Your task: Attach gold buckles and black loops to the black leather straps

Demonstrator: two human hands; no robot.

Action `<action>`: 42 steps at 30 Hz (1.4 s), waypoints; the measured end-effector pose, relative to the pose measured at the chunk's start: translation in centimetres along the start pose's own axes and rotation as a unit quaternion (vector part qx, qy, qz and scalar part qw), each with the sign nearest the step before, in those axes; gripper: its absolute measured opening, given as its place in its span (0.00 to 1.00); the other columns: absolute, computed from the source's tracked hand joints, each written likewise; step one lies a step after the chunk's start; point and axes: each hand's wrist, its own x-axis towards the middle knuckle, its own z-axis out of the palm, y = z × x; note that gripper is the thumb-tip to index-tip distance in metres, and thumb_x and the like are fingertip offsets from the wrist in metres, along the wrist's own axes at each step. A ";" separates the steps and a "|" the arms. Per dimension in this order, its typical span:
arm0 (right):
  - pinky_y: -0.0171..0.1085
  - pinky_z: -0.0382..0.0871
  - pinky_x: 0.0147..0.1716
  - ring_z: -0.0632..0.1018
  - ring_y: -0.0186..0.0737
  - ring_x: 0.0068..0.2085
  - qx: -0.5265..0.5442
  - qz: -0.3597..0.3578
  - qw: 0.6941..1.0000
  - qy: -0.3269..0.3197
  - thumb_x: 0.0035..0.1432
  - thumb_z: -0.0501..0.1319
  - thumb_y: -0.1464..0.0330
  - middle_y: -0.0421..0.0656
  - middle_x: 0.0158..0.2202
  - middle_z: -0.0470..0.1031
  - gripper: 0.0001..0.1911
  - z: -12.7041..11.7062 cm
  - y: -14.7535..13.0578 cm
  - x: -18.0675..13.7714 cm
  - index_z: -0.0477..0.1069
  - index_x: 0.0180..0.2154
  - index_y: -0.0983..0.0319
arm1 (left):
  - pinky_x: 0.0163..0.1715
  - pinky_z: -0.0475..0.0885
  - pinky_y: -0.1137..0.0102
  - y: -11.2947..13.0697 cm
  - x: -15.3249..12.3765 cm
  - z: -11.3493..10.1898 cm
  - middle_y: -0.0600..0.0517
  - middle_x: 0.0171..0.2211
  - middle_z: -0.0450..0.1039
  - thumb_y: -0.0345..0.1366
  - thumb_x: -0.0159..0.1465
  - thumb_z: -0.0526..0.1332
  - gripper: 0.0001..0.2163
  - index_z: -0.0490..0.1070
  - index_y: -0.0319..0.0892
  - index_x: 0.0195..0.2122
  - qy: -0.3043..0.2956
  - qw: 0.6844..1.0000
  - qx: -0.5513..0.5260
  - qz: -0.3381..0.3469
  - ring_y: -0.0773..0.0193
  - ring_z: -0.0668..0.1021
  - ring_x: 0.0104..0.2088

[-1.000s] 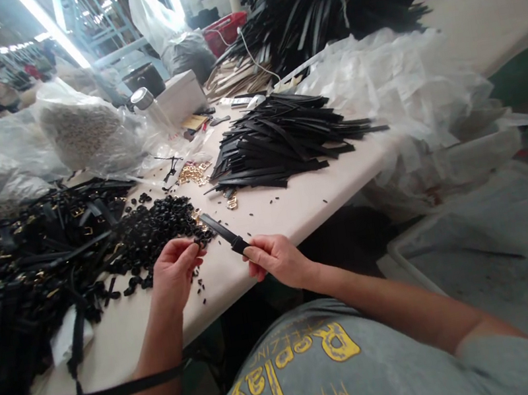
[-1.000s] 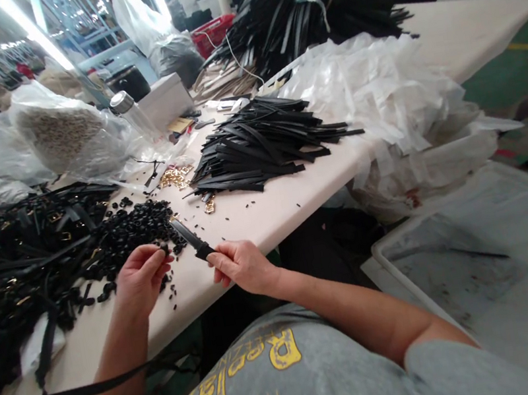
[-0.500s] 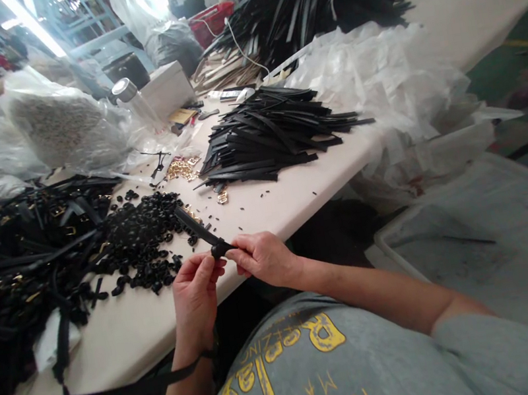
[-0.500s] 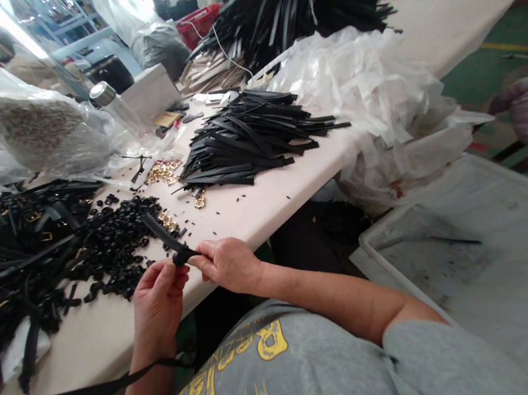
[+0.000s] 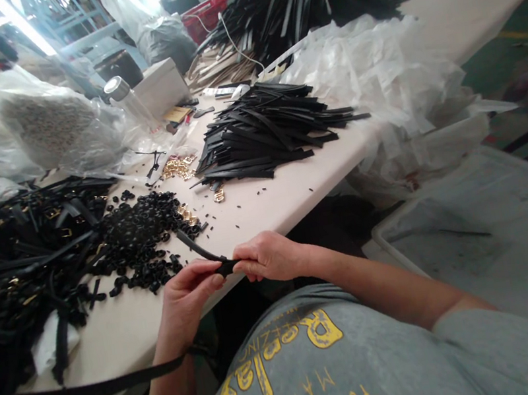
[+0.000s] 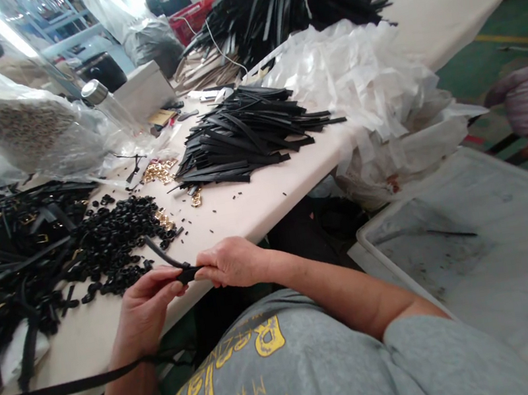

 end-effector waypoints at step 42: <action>0.32 0.53 0.27 0.72 0.34 0.28 -0.104 0.005 0.994 0.016 0.68 0.58 0.66 0.42 0.28 0.77 0.12 2.7 -1.5 -1.2 0.72 0.32 0.65 | 0.29 0.78 0.74 -2.0 -4.3 0.4 0.51 0.33 0.80 0.37 0.50 0.75 0.10 0.80 0.42 0.33 0.098 0.995 0.023 0.019 0.67 0.80 0.27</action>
